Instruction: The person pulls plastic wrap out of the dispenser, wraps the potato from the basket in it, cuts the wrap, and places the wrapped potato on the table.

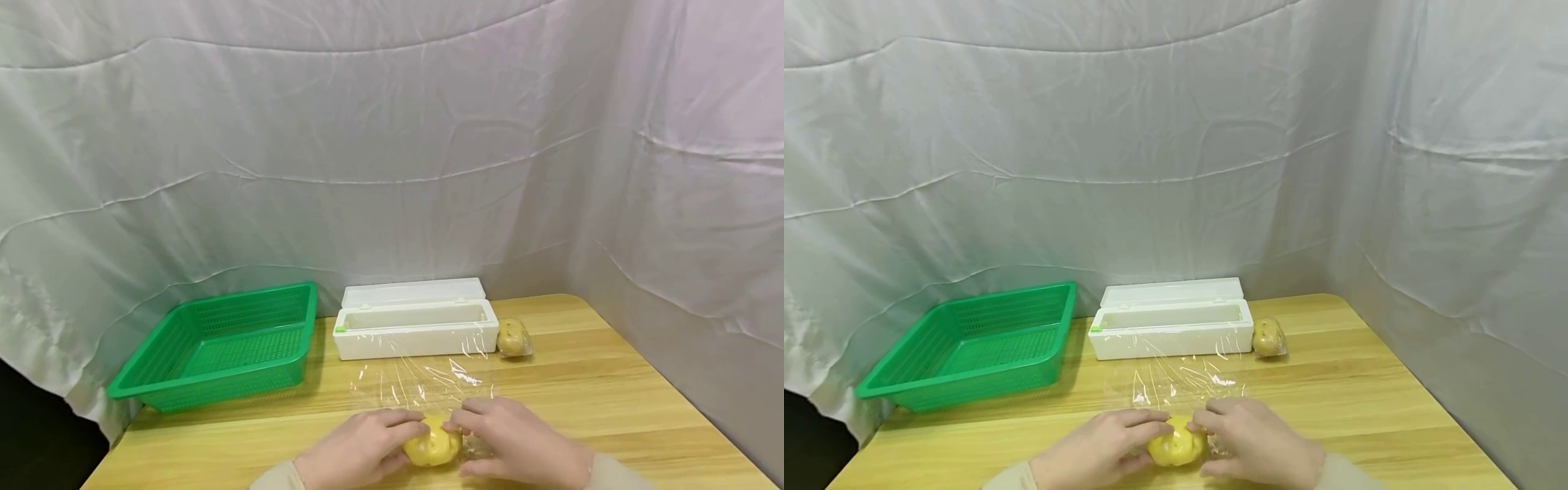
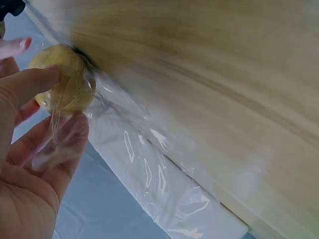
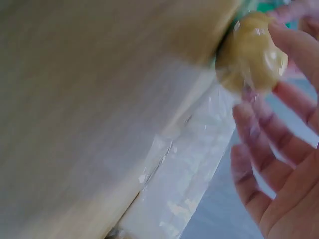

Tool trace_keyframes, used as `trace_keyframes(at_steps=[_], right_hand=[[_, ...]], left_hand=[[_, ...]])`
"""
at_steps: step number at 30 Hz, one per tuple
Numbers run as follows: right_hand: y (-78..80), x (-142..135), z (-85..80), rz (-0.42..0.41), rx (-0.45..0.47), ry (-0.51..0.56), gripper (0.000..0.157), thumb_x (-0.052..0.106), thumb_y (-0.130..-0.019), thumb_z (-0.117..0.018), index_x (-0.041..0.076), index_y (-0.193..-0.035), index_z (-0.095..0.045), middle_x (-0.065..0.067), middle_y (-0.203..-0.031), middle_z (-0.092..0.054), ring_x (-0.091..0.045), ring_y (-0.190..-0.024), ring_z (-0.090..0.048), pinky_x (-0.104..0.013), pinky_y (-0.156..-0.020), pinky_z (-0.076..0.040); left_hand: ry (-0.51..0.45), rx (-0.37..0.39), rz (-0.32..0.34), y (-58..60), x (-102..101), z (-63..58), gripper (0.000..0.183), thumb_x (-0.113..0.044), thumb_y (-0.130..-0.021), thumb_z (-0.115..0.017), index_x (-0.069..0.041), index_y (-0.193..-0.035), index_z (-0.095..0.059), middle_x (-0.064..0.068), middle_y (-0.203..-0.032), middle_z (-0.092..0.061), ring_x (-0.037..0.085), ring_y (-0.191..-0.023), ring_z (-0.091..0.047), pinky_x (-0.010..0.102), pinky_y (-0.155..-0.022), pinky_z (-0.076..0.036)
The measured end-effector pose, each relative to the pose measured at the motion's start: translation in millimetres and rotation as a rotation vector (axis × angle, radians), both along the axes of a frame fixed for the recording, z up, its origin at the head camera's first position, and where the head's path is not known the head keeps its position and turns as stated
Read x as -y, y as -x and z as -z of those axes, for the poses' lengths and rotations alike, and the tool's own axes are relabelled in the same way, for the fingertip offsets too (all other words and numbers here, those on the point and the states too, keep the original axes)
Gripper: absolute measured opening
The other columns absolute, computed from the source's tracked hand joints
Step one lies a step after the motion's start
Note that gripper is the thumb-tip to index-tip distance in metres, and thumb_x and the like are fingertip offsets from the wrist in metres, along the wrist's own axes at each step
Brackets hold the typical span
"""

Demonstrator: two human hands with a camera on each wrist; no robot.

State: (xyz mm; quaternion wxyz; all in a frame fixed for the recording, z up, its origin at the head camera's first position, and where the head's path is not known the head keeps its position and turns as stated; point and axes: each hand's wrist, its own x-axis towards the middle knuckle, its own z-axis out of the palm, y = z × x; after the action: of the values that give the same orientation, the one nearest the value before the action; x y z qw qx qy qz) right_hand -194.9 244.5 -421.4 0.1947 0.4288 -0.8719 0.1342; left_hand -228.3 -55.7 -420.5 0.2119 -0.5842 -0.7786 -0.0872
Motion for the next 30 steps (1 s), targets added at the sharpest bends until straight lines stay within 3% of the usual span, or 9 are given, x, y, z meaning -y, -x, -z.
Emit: trace_keyframes(at_steps=[6, 12, 17, 23, 28, 30], right_hand=[[0.7, 17, 0.0, 0.065, -0.141, -0.047, 0.051, 0.048, -0.074, -0.094, 0.027, -0.106, -0.060, 0.017, -0.096, -0.047, 0.003, -0.078, -0.037, -0.015, -0.066, -0.037], [2.9, 20, -1.7, 0.068, -0.168, -0.050, 0.050, 0.047, -0.076, -0.095, 0.025, -0.106, -0.062, 0.014, -0.102, -0.053, 0.002, -0.082, -0.042, -0.017, -0.068, -0.041], [7.3, 18, -5.1, 0.035, -0.157, -0.013, 0.041, 0.045, -0.080, -0.093, 0.025, -0.102, -0.065, 0.015, -0.101, -0.060, 0.004, -0.082, -0.046, -0.019, -0.070, -0.047], [14.3, 15, -12.1, 0.033, -0.029, 0.002, 0.033, 0.044, -0.087, -0.088, 0.022, -0.105, -0.070, 0.014, -0.100, -0.067, 0.005, -0.081, -0.053, -0.020, -0.071, -0.053], [18.2, 14, -19.2, 0.093, 0.213, 0.011, 0.028, 0.044, -0.094, -0.081, 0.024, -0.112, -0.073, 0.016, -0.108, -0.071, -0.002, -0.094, -0.064, -0.027, -0.083, -0.059], [21.3, 14, -21.3, 0.107, 0.268, 0.011, 0.030, 0.048, -0.096, -0.078, 0.024, -0.114, -0.075, 0.016, -0.111, -0.072, -0.003, -0.098, -0.066, -0.029, -0.086, -0.060]], left_hand=[[0.005, 0.054, 0.004, 4.7, 3, 0.6, 0.047, -0.018, -0.092, -0.086, -0.016, -0.135, -0.066, 0.004, -0.133, -0.074, 0.015, -0.116, -0.075, 0.024, -0.098, -0.061], [-0.013, 0.133, 0.056, 10.1, 2, -0.2, 0.047, -0.014, -0.092, -0.086, -0.015, -0.133, -0.063, 0.000, -0.127, -0.075, 0.008, -0.108, -0.075, 0.016, -0.096, -0.057], [0.012, 0.224, 0.027, 14.8, 3, -4.7, 0.044, -0.015, -0.094, -0.083, -0.015, -0.134, -0.064, -0.003, -0.123, -0.076, 0.004, -0.108, -0.072, 0.012, -0.096, -0.055], [0.044, 0.314, -0.029, 21.5, 2, -11.0, 0.046, -0.016, -0.097, -0.080, -0.015, -0.141, -0.066, -0.001, -0.130, -0.076, 0.006, -0.114, -0.072, 0.014, -0.099, -0.055], [0.047, 0.514, -0.054, 30.6, 1, -12.8, 0.046, -0.012, -0.099, -0.076, -0.012, -0.144, -0.065, 0.002, -0.136, -0.074, 0.007, -0.114, -0.073, 0.013, -0.095, -0.056], [0.044, 0.595, -0.068, 34.7, 1, -13.2, 0.046, -0.011, -0.100, -0.075, -0.012, -0.145, -0.066, 0.003, -0.139, -0.073, 0.005, -0.112, -0.074, 0.011, -0.090, -0.057]])
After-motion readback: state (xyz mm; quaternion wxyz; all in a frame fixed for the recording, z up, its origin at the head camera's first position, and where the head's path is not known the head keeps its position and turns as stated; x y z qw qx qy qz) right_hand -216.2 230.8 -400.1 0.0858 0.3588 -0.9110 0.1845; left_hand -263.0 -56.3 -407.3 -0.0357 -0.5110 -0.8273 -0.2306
